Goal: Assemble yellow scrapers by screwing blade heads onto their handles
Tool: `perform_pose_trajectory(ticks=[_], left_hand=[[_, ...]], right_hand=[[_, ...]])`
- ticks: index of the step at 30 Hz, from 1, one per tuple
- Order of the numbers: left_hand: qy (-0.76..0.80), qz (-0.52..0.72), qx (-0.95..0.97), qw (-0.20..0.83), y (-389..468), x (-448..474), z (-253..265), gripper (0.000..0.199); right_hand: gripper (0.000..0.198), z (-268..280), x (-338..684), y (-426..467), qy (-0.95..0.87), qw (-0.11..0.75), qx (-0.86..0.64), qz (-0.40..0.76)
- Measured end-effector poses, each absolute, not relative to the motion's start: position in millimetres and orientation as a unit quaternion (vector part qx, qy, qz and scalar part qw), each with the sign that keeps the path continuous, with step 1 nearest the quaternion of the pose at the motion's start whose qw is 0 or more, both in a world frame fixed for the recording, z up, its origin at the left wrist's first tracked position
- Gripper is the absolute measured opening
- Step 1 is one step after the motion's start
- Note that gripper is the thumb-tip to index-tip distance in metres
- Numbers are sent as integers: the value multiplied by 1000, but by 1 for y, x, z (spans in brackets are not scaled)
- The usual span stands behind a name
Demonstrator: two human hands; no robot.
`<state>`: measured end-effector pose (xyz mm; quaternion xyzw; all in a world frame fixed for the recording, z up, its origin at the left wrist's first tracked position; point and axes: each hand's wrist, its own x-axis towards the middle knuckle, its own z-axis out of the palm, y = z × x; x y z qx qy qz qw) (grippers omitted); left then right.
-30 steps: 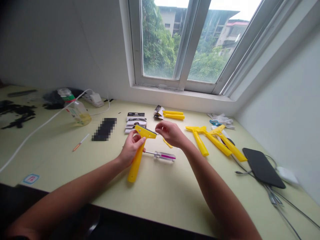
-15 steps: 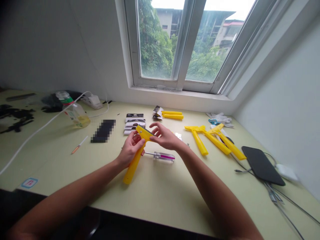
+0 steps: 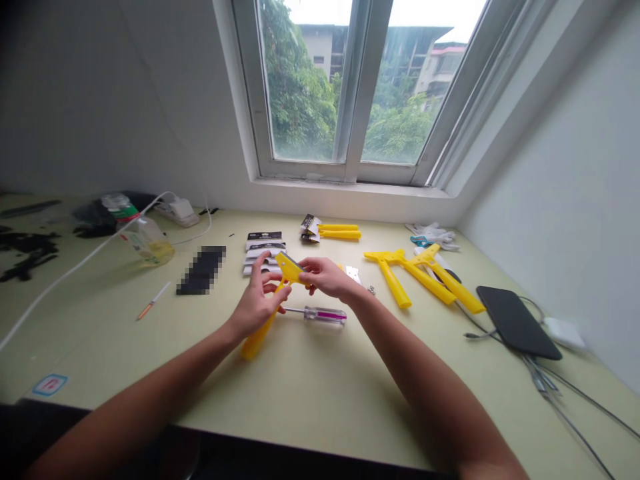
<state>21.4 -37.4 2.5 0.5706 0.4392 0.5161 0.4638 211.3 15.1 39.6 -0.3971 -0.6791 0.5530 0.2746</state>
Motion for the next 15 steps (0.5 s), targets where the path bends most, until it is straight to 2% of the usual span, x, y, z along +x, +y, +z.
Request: perform_pose_trajectory(ticks=[4, 8, 11, 13, 15], left_hand=[[415, 483, 699, 325, -40, 19, 3, 36], [408, 451, 752, 253, -40, 18, 1, 33], [413, 428, 770, 229, -39, 18, 0, 37], [408, 424, 775, 229, -39, 18, 1, 39], [396, 433, 773, 241, -41, 19, 2, 38]], right_hand=[[32, 43, 208, 14, -684, 272, -398, 548], [34, 55, 226, 19, -720, 224, -400, 522], [31, 70, 264, 24, -769, 133, -499, 376], [24, 76, 293, 26, -778, 37, -584, 230], [20, 77, 316, 26, -751, -58, -636, 168]])
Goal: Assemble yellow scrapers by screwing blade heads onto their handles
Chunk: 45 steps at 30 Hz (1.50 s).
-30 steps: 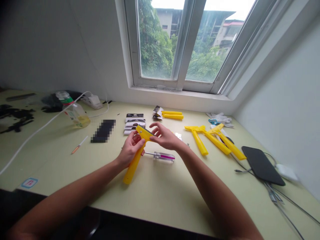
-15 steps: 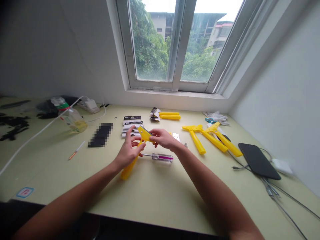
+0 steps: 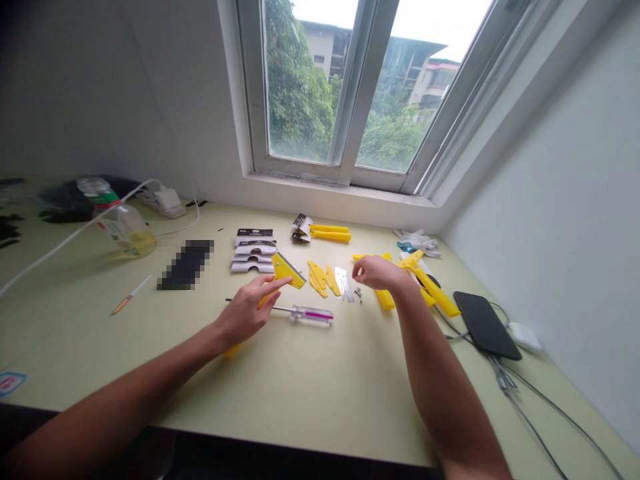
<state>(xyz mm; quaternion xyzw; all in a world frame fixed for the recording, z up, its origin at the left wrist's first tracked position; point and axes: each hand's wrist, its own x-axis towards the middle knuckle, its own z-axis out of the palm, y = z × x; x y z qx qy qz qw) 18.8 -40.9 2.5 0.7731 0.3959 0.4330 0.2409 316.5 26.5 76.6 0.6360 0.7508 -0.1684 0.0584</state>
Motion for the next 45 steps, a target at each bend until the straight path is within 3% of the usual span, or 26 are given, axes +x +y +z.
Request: perform_pose_trajectory(ticks=[2, 9, 16, 23, 34, 45], left_hand=[[387, 446, 758, 276, -43, 21, 4, 36], [418, 453, 676, 404, -43, 26, -2, 37], [413, 451, 623, 488, -42, 25, 0, 45], [347, 479, 523, 614, -39, 23, 7, 52], [308, 497, 446, 678, -32, 18, 3, 61], [280, 499, 396, 718, -31, 16, 8, 64]], right_hand=[[18, 70, 329, 28, 729, 102, 657, -163], [24, 47, 324, 41, 685, 130, 691, -193], [30, 40, 328, 42, 650, 125, 713, -231], [22, 36, 329, 43, 655, 119, 704, -246], [7, 38, 333, 44, 674, 129, 686, -244], [17, 34, 340, 47, 677, 135, 681, -245]])
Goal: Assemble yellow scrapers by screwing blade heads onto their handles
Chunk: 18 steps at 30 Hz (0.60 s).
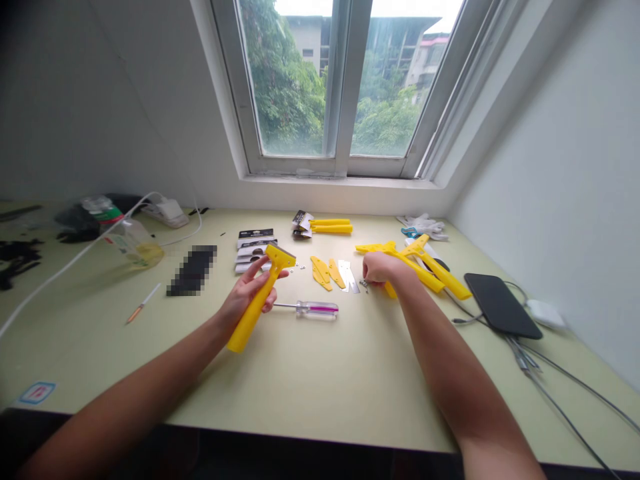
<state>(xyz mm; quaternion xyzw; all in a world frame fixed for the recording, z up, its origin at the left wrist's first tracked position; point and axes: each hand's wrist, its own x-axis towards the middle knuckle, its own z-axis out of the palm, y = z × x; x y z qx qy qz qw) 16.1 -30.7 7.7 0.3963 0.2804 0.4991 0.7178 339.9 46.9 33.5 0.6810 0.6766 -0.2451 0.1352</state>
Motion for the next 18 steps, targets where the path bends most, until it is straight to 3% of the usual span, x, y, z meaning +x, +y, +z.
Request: perform_pose_trajectory(ticks=[6, 11, 13, 18], left_hand=[[254, 477, 431, 722, -31, 18, 7, 59], [247, 468, 437, 727, -32, 17, 6, 50], [232, 457, 439, 738, -32, 17, 4, 50], [197, 419, 438, 770, -33, 17, 0, 47]], right_hand=[[19, 36, 340, 44, 688, 142, 671, -235], [27, 58, 336, 37, 727, 99, 652, -190], [22, 73, 325, 29, 765, 37, 619, -173], [16, 95, 277, -4, 852, -234, 438, -164]])
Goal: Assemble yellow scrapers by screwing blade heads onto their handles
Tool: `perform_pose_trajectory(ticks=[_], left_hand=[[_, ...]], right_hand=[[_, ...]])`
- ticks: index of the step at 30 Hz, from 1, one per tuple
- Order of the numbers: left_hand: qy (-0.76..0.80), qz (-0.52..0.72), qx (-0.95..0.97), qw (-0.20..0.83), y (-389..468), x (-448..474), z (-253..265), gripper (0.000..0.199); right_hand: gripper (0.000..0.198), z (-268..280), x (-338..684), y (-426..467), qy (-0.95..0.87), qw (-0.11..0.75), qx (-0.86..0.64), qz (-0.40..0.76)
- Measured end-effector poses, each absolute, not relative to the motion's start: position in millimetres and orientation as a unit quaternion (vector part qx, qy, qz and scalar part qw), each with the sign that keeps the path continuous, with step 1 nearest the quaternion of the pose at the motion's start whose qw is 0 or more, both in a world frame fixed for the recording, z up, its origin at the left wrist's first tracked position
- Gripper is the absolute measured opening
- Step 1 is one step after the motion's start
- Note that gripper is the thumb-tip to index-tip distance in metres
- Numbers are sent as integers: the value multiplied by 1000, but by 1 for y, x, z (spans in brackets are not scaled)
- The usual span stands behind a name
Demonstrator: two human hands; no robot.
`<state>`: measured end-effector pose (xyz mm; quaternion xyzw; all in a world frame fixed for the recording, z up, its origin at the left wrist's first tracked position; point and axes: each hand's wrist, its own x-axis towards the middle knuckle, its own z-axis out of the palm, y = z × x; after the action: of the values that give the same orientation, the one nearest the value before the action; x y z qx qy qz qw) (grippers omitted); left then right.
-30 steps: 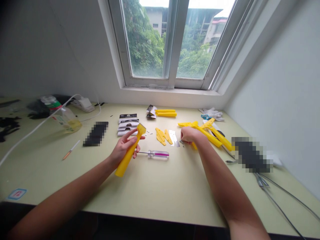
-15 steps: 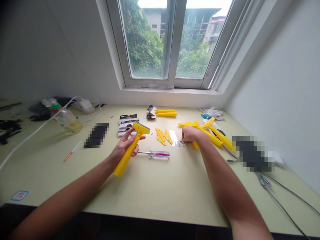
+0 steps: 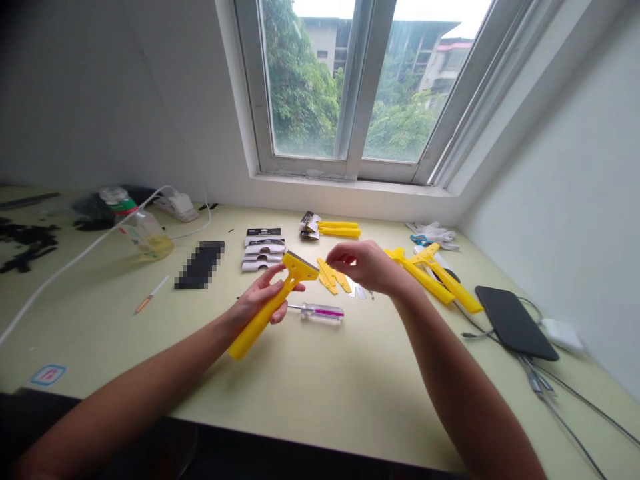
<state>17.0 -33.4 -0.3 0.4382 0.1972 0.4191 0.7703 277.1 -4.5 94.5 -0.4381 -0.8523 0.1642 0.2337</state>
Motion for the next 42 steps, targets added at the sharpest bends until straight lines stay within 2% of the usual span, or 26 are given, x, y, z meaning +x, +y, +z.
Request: perform_pose_trajectory(ticks=[4, 14, 24, 35, 42], left_hand=[[188, 410, 442, 775, -36, 17, 1, 47], [171, 402, 449, 779, -36, 18, -1, 46], [167, 393, 446, 787, -37, 18, -1, 45], [167, 376, 440, 798, -37, 17, -2, 49], [168, 377, 433, 801, -38, 17, -2, 49]], right_hand=[[12, 87, 243, -23, -870, 326, -357, 93], [12, 72, 224, -26, -883, 375, -283, 13], [10, 63, 223, -20, -865, 402, -285, 94], [9, 62, 225, -19, -849, 409, -307, 132], [8, 56, 222, -19, -816, 432, -325, 204]])
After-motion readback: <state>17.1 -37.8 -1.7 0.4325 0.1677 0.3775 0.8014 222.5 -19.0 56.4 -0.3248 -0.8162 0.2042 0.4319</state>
